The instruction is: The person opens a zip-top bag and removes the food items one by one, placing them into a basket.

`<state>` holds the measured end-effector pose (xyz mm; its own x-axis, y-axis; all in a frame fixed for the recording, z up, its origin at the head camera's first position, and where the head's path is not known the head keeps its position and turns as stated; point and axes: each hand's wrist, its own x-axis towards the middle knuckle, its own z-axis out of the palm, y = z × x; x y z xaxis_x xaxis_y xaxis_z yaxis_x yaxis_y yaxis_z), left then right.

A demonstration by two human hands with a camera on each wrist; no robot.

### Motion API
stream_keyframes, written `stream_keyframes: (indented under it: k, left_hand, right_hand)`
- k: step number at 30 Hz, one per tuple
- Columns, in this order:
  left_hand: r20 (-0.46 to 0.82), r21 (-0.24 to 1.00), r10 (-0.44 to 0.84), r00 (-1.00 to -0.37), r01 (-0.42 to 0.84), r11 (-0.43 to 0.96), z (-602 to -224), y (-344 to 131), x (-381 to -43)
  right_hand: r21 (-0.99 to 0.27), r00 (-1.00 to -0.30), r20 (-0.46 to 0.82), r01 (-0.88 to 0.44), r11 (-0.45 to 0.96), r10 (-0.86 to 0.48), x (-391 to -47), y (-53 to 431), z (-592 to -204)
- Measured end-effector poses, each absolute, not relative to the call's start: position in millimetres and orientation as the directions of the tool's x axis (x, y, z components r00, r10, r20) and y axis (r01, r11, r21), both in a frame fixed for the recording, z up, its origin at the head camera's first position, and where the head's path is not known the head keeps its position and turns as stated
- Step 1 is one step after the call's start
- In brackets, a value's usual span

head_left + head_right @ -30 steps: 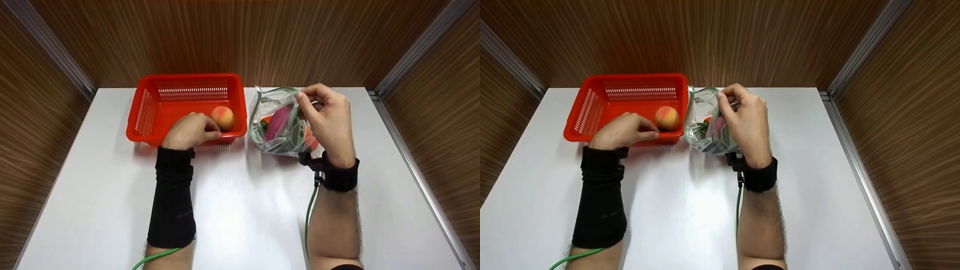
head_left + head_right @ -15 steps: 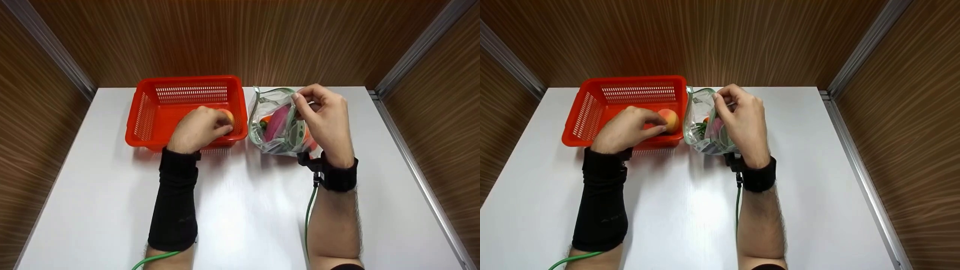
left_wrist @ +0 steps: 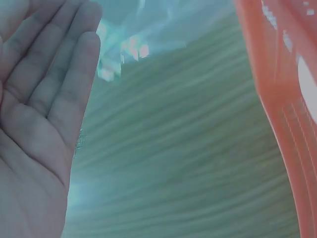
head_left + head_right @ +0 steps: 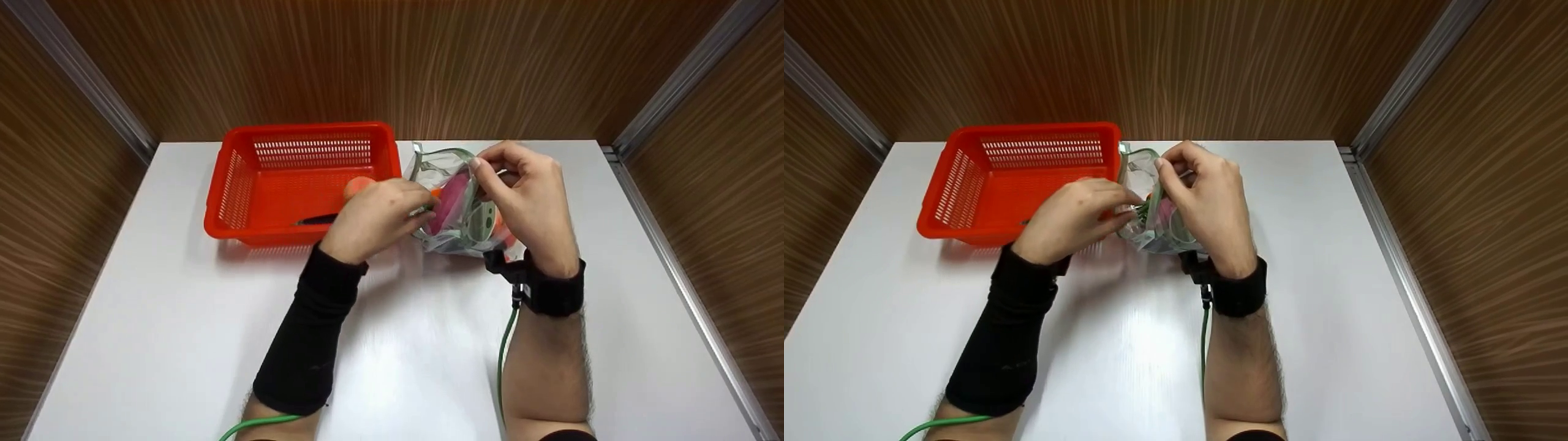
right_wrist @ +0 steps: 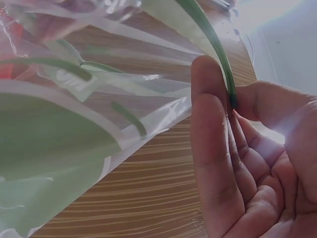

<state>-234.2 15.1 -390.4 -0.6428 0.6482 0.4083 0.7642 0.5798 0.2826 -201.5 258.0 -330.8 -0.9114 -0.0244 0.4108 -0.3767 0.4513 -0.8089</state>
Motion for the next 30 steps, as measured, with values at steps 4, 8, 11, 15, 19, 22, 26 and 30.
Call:
stream_keyframes:
  k: [4, 8, 11, 15, 19, 22, 26, 30]
  left_hand:
    - [0.376, 0.267, 0.684, -0.626, 0.78, 0.566, -394.9, 29.5, -233.0]
    - [0.349, 0.242, 0.71, -0.612, 0.791, 0.562, -399.1, 38.0, -232.8]
    - [0.34, 0.243, 0.716, -0.61, 0.792, 0.56, -401.9, 41.2, -232.3]
    - [0.332, 0.247, 0.723, -0.605, 0.796, 0.552, -406.6, 45.9, -231.4]
    - [0.31, 0.244, 0.747, -0.589, 0.808, 0.536, -411.9, 52.6, -230.7]
    - [0.273, 0.234, 0.764, -0.584, 0.811, 0.536, -414.2, 56.3, -229.6]
    - [0.224, 0.164, 0.785, -0.578, 0.816, 0.554, -416.6, 59.0, -227.2]
    - [0.194, 0.057, 0.801, -0.566, 0.822, 0.567, -420.2, 60.9, -223.6]
  right_hand:
    - [-0.82, -0.917, 0.396, -0.373, 0.434, -0.038, -199.5, 256.9, -328.9]
    - [-0.819, -0.918, 0.393, -0.377, 0.433, -0.056, -198.2, 256.2, -327.8]
    - [-0.817, -0.917, 0.393, -0.383, 0.432, -0.071, -197.5, 255.8, -327.3]
    - [-0.822, -0.921, 0.381, -0.38, 0.424, -0.087, -196.6, 255.1, -327.0]
    - [-0.83, -0.925, 0.37, -0.373, 0.415, -0.092, -196.0, 254.7, -326.9]
    - [-0.833, -0.926, 0.366, -0.371, 0.412, -0.093, -195.8, 254.4, -326.8]
    - [-0.827, -0.927, 0.364, -0.369, 0.424, -0.096, -195.7, 253.8, -327.0]
    - [-0.819, -0.928, 0.357, -0.366, 0.442, -0.107, -195.8, 252.7, -327.1]
